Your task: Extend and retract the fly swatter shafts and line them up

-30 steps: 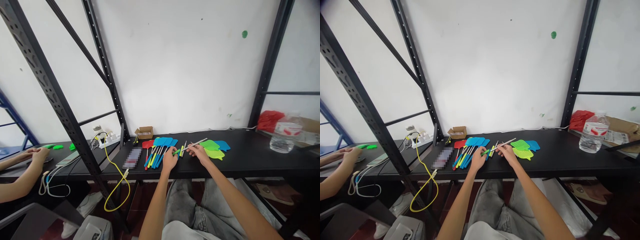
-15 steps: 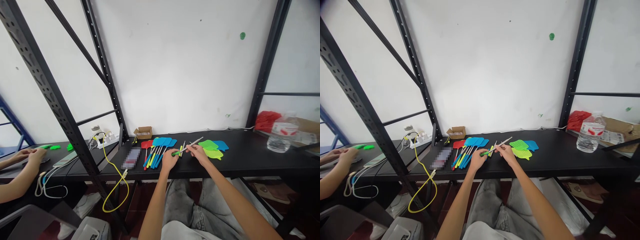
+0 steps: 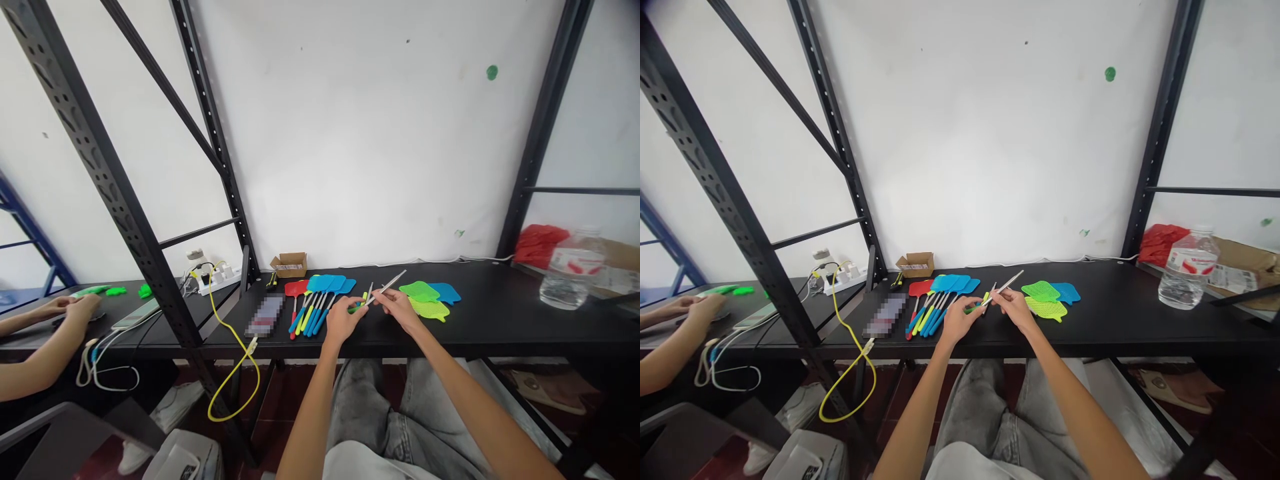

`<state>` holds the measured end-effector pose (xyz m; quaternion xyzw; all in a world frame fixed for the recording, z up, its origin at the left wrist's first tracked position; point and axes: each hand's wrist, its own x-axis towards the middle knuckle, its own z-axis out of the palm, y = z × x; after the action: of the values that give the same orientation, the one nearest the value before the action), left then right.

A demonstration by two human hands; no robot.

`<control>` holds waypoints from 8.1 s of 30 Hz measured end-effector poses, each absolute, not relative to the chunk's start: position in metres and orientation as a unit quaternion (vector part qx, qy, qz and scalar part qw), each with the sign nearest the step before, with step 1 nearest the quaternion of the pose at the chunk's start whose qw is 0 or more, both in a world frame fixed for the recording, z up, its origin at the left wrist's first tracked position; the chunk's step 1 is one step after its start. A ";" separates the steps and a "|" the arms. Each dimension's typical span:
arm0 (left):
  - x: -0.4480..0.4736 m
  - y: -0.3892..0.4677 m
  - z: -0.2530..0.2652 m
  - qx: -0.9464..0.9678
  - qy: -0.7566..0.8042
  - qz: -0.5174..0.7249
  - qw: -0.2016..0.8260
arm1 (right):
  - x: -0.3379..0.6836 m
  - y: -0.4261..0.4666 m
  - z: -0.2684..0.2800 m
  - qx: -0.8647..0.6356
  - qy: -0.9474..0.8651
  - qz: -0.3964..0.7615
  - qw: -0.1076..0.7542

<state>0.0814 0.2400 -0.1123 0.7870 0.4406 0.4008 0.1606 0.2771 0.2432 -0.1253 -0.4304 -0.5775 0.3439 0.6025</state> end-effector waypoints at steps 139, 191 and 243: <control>0.079 0.238 -0.107 0.725 0.557 0.380 0.140 | 0.289 0.231 -0.125 -0.374 -0.257 0.402 0.795; 0.079 0.227 -0.095 0.732 0.557 0.351 0.176 | 0.284 0.218 -0.127 -0.423 -0.375 0.363 0.741; 0.077 0.233 -0.101 0.732 0.535 0.378 0.187 | 0.284 0.220 -0.130 -0.430 -0.465 0.352 0.689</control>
<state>0.0767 0.2330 -0.1011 0.7318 0.5352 0.3783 0.1870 0.2843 0.2196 -0.1305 -0.4305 -0.4646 0.3519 0.6892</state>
